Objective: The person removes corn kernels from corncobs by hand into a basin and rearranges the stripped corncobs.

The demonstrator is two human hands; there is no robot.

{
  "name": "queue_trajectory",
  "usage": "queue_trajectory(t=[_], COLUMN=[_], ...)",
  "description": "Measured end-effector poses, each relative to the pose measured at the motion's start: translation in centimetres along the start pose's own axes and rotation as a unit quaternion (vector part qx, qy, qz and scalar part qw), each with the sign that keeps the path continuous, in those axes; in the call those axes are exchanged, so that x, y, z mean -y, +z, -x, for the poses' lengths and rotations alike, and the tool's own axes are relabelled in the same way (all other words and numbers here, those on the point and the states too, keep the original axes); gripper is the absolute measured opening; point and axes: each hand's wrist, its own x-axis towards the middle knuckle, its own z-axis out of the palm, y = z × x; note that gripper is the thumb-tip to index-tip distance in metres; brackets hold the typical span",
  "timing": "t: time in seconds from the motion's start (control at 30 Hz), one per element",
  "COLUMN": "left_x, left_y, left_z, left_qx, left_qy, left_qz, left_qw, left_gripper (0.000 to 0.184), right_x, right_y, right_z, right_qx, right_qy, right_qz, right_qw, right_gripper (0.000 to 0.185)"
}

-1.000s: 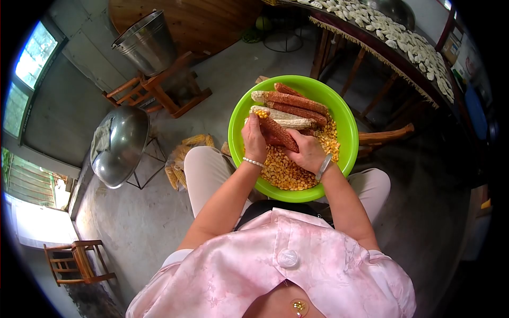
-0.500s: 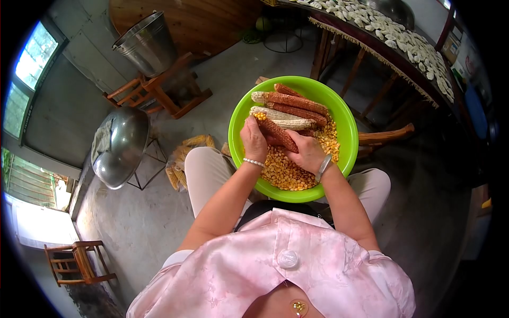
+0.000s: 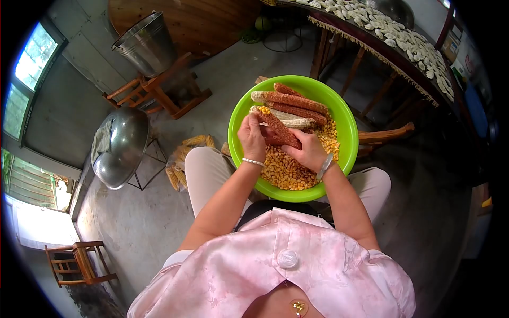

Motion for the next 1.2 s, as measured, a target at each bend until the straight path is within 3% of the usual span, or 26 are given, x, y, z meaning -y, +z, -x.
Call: queue_trajectory(t=[0.17, 0.23, 0.4, 0.63, 1.2], left_x=[-0.1, 0.8, -0.3, -0.7, -0.2], left_y=[0.5, -0.2, 0.1, 0.3, 0.2], left_z=[0.4, 0.2, 0.6, 0.9, 0.6], left_qx=[0.034, 0.067, 0.094, 0.071, 0.067], left_qy=[-0.004, -0.005, 0.005, 0.028, 0.017], left_qz=[-0.008, -0.028, -0.006, -0.023, -0.027], left_qw=[0.999, 0.997, 0.996, 0.997, 0.997], left_gripper=[0.013, 0.017, 0.029, 0.033, 0.041], right_x=[0.8, 0.6, 0.8, 0.5, 0.1], right_y=[-0.5, -0.5, -0.8, -0.3, -0.3], right_z=[-0.1, -0.1, -0.1, 0.1, 0.0], right_qx=[-0.035, -0.049, -0.048, 0.007, 0.03], right_qy=[0.004, -0.02, 0.029, -0.007, -0.026], right_qz=[-0.057, -0.046, -0.03, 0.041, -0.005], right_qw=[0.998, 0.998, 0.998, 0.999, 0.999], right_gripper=[0.042, 0.041, 0.04, 0.045, 0.046])
